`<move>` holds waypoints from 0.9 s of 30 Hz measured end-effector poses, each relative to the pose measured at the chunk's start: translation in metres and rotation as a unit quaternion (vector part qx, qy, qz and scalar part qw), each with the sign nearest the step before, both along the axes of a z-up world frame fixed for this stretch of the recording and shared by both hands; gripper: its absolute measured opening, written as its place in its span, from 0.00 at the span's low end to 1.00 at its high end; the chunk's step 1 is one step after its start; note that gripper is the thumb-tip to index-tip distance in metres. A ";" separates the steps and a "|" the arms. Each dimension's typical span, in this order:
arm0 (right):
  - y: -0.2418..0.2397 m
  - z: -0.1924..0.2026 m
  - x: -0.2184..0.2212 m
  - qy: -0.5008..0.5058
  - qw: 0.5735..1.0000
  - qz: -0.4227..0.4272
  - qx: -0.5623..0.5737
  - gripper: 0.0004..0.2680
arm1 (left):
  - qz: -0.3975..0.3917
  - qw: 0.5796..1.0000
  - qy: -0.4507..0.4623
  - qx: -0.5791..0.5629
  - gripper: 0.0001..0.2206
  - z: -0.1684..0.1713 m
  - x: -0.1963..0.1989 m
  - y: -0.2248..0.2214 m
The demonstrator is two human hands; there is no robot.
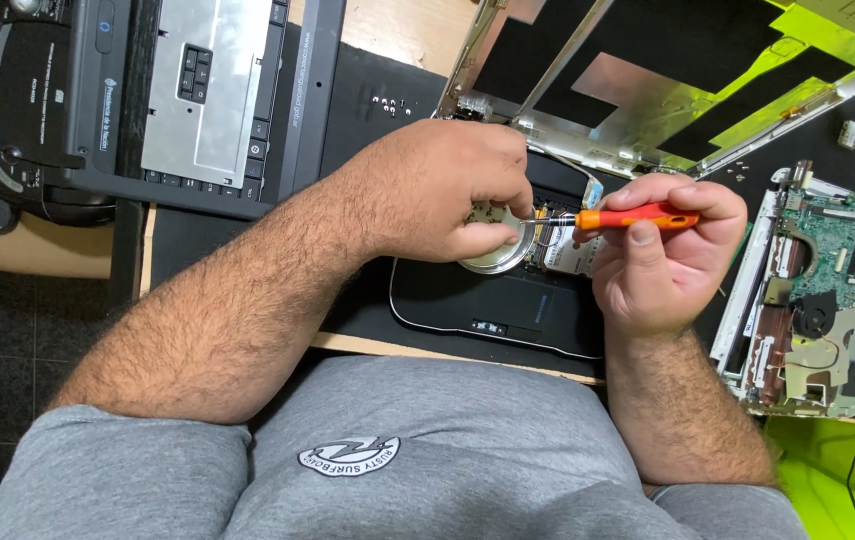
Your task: Installing a hard drive into a laptop, connecting the SATA cable, and securing it with screws using a screwdriver.
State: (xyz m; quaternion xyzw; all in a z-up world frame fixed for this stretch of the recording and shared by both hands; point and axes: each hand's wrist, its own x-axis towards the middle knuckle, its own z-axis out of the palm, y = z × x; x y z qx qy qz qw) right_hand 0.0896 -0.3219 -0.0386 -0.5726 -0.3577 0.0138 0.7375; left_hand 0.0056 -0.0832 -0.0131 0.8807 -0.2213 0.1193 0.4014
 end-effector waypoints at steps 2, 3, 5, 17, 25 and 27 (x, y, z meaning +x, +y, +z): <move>0.000 0.000 0.000 -0.002 1.000 -0.002 0.000 0.09 | -0.002 1.000 -0.003 -0.003 0.04 0.004 0.000 -0.001; 0.000 0.000 0.000 -0.003 1.000 -0.003 0.000 0.09 | -0.004 1.000 -0.005 -0.006 0.03 0.005 -0.001 -0.002; 0.000 0.001 0.000 -0.008 1.000 -0.006 -0.003 0.09 | -0.002 1.000 -0.015 -0.002 0.01 0.003 0.000 -0.003; 0.001 0.002 -0.003 -0.036 0.999 -0.017 0.007 0.09 | 0.002 0.998 -0.020 0.056 0.03 -0.002 0.003 -0.002; 0.000 0.006 -0.005 -0.042 0.999 -0.001 0.013 0.09 | -0.018 0.997 -0.056 0.058 0.05 0.000 0.001 -0.002; 0.000 0.007 -0.005 -0.035 0.999 0.008 0.021 0.09 | -0.020 0.997 -0.054 0.054 0.05 0.001 0.002 -0.002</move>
